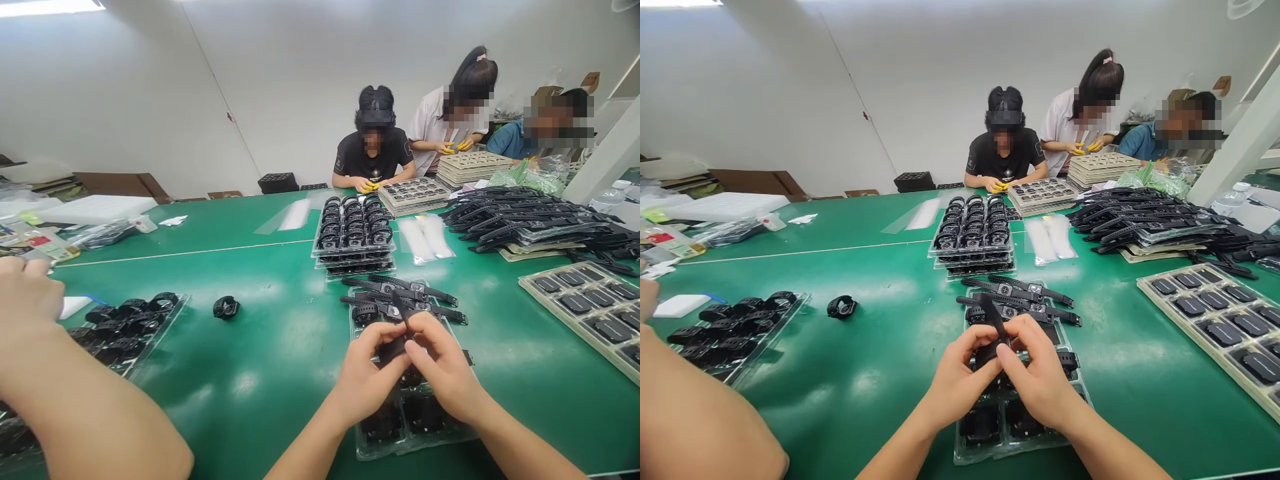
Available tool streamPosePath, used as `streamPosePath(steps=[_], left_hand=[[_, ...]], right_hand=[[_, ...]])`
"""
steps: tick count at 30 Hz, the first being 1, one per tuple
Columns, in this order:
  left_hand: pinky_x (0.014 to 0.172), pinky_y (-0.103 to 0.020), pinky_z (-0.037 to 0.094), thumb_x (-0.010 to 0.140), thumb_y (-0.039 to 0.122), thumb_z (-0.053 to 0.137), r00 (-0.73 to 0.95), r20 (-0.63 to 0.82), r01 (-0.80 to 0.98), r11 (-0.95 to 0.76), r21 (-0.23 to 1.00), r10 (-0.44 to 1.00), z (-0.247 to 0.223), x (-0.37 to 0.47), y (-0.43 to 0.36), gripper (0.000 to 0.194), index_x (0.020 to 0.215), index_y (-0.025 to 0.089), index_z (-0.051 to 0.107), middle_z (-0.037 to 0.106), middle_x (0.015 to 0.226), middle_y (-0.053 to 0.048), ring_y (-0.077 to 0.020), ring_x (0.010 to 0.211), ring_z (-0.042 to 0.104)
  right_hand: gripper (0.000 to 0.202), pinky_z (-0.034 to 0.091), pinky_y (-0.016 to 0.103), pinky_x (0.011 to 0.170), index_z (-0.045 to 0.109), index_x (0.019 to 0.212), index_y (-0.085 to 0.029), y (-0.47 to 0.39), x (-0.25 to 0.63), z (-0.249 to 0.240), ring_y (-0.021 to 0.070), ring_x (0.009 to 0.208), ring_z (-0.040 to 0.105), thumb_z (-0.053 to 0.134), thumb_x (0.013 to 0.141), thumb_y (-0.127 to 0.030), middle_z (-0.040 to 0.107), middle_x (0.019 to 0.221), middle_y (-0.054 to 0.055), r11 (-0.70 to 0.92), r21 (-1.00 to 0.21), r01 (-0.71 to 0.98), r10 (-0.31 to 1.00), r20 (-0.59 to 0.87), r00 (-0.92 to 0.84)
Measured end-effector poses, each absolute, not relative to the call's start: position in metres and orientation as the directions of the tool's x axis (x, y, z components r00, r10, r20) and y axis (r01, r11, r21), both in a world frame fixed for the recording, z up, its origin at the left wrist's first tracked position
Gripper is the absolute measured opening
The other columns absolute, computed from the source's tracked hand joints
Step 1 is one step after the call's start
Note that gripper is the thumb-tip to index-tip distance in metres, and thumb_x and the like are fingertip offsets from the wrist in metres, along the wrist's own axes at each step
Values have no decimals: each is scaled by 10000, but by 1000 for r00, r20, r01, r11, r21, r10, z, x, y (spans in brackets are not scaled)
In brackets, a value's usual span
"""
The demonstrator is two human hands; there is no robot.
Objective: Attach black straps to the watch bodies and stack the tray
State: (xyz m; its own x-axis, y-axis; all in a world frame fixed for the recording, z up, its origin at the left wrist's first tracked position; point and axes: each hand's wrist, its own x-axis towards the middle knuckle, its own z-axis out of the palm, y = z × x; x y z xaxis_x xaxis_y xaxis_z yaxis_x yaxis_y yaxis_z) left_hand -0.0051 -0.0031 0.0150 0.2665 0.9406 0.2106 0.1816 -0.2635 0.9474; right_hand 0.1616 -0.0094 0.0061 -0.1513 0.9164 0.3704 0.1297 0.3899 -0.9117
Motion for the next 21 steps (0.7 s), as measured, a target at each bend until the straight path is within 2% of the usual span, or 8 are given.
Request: streamPosePath(steps=[2,5,9,12,14,16,18,21], left_hand=[[751,-291,469,857,228,695,219,257,259,-310,915,941,15,-5,-2,62,899,215,652,673,876,-10,-176,825,597],[738,-294,475,841,210,697,199,308,301,-357,884,930,13,-4,-3,58,863,208,643,675,846,-11,-176,798,605],[760,-282,511,854,205,703,242,264,171,-309,935,933,15,-2,-9,209,1049,228,631,726,896,-9,-169,811,664],[783,-272,528,846,188,720,276,175,5,-184,983,945,20,-1,-10,324,1148,236,612,751,865,2,-164,819,699],[762,-262,535,837,216,749,299,92,-129,-55,990,950,23,-1,-8,267,1082,214,642,754,837,-7,-159,794,702],[703,-237,530,823,286,790,333,17,-261,75,962,943,23,-2,-4,218,974,184,669,738,787,-11,-134,716,677],[637,-206,506,798,357,830,377,-43,-360,189,914,925,21,-2,-1,263,892,165,676,699,707,4,-99,622,626],[591,-185,481,799,410,833,455,-117,-449,341,826,883,17,0,1,315,871,159,658,679,661,1,-90,579,608]], right_hand=[[195,496,332,821,647,1156,-281,-11,162,7,219,956,583,536,996,-263,614,1056,45,436,-873,220,900,416,-131],[126,480,326,768,672,1061,-265,-11,165,8,218,876,570,579,984,-302,626,962,37,432,-863,262,902,417,-113],[200,498,305,748,677,1022,-251,-7,167,6,204,835,596,563,1013,-415,649,896,27,226,-974,29,960,218,-176],[269,494,254,647,682,975,-235,-4,166,4,157,719,569,625,974,-498,629,838,8,85,-985,-151,972,115,-206],[317,470,218,580,673,916,-217,-3,164,4,116,625,524,698,919,-533,592,766,-17,23,-976,-218,974,71,-216],[372,449,196,538,649,879,-204,-2,162,4,94,562,505,730,882,-567,563,682,-40,-33,-963,-266,972,30,-232],[412,424,183,497,611,848,-200,-1,160,4,91,520,508,724,874,-595,566,609,-48,-101,-950,-294,965,-21,-263],[458,383,172,446,537,764,-206,-1,158,4,81,455,482,720,864,-614,559,536,-57,-189,-927,-324,954,-96,-284]])
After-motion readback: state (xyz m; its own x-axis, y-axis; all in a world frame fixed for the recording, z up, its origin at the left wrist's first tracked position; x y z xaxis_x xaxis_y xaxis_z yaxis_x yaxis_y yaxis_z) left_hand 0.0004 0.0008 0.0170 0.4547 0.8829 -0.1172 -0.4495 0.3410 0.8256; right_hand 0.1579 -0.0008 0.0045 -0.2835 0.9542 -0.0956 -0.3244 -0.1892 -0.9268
